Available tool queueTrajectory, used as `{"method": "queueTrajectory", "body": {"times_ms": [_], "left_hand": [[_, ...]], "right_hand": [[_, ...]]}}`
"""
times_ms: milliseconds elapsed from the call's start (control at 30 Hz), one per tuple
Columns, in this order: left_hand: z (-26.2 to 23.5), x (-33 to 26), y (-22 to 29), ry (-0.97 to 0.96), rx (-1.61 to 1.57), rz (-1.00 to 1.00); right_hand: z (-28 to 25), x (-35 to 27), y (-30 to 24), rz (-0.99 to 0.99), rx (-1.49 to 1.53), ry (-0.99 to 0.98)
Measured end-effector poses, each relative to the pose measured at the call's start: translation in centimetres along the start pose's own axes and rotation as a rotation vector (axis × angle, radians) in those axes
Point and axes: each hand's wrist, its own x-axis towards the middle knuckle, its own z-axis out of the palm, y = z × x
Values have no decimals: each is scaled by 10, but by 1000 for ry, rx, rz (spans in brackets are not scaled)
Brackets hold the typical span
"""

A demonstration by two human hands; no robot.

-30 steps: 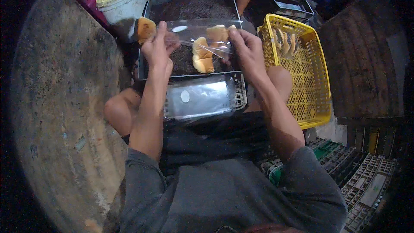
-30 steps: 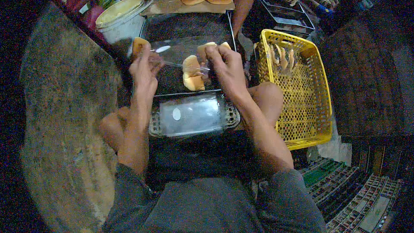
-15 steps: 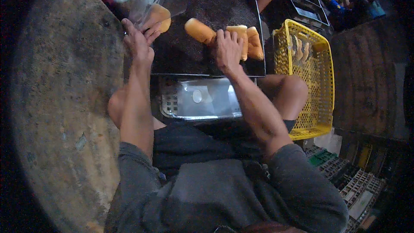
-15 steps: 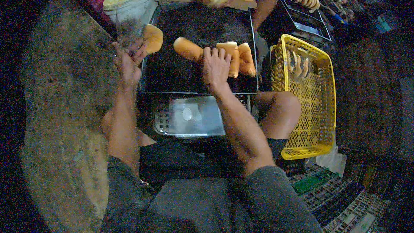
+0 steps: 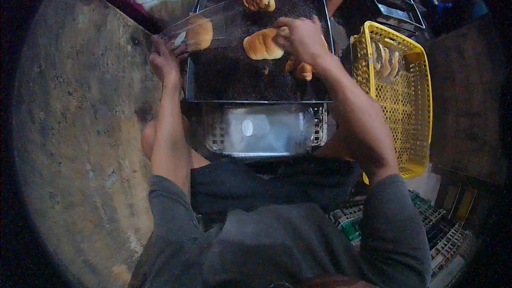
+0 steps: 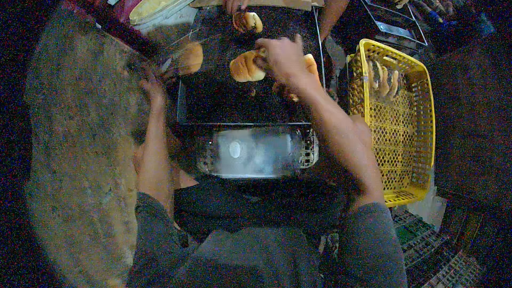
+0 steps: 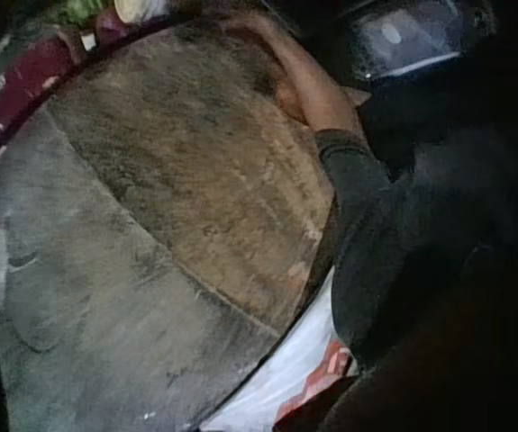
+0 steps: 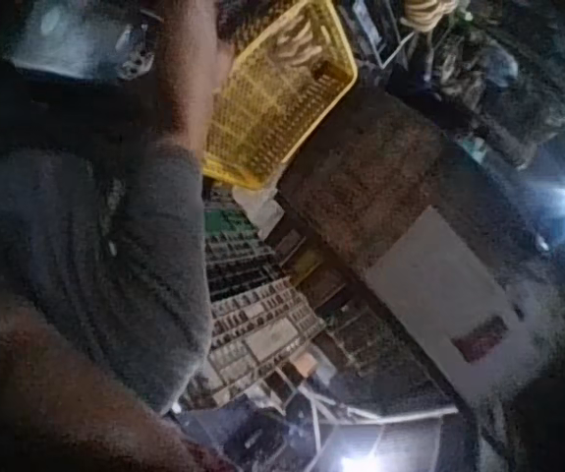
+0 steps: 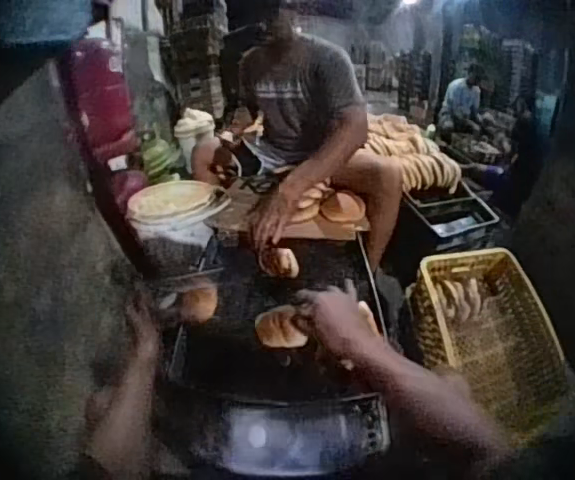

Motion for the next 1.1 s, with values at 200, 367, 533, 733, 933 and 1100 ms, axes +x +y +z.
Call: {"method": "queueTrajectory", "body": {"times_ms": [200, 367, 533, 733, 933, 1100], "left_hand": [[29, -21, 45, 9, 545, 78], [66, -52, 31, -299, 21, -128], [114, -120, 44, -499, -343, -296], [115, -113, 49, -306, -817, -529], [160, -130, 42, -489, -235, -355], [207, -162, 60, -1029, 56, -408]], "right_hand": [[-82, -33, 51, 226, 1002, 27], [-76, -18, 36, 231, 966, 121], [-56, -19, 7, 172, 976, 225], [-57, -32, -33, -323, 136, 656], [-90, -58, -27, -315, -223, 622], [-89, -87, 126, 168, 369, 438]]}}
